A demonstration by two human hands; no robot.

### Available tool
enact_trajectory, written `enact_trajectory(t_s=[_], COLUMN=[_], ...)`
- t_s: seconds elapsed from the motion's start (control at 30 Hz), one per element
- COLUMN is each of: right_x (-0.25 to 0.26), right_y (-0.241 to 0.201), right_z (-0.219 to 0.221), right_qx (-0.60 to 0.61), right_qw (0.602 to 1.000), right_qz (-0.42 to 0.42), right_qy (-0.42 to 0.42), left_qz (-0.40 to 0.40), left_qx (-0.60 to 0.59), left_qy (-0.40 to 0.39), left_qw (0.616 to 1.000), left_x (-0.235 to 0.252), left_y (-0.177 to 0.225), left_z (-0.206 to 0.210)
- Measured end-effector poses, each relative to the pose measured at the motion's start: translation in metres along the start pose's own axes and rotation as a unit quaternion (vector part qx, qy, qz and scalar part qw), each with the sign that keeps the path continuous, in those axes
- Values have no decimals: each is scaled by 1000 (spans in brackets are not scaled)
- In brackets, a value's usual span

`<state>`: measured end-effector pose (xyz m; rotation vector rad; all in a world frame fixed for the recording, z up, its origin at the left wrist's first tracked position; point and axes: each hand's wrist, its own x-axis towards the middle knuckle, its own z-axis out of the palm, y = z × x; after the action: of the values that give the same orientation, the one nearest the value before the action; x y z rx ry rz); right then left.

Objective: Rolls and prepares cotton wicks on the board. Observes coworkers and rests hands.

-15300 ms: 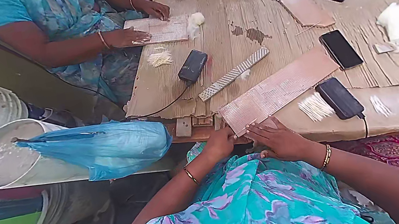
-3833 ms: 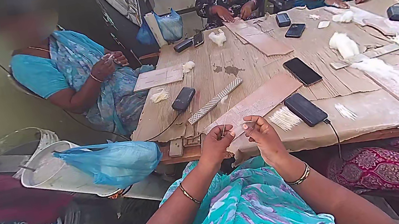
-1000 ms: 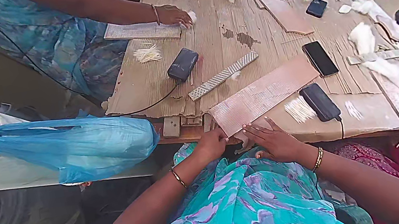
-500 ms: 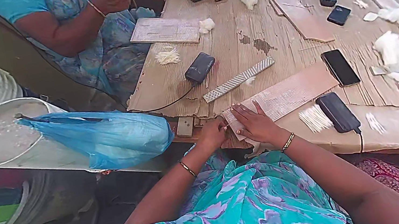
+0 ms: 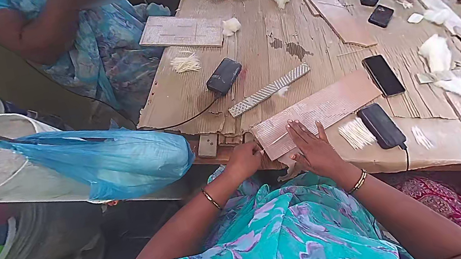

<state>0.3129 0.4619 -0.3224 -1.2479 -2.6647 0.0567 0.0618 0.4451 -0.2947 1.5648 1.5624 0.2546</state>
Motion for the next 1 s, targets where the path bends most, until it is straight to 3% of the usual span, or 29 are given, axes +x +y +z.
enact_trajectory(t_s=[0.23, 0.3, 0.6, 0.67, 0.87, 1.0], right_x=[54, 47, -31, -43, -62, -57], right_y=[-6, -10, -37, -39, -42, -40], right_z=[19, 17, -7, -10, -1, -6], right_qx=[5, 15, 46, 54, 69, 36], right_qw=[995, 990, 984, 990, 984, 974], right_qz=[-24, -17, 17, 8, -7, 37], right_qy=[-98, -140, -174, -128, 163, 219], left_qz=[1, 4, 41, 48, 82, 121], left_qx=[49, 54, 148, 165, 165, 150], left_qy=[28, 25, -21, -10, 21, 41], left_qw=[998, 998, 988, 985, 983, 980], left_x=[6, 5, -10, -15, -34, -48], left_y=[0, -2, 9, 11, 14, 16], left_z=[-3, -2, 17, 20, 26, 33])
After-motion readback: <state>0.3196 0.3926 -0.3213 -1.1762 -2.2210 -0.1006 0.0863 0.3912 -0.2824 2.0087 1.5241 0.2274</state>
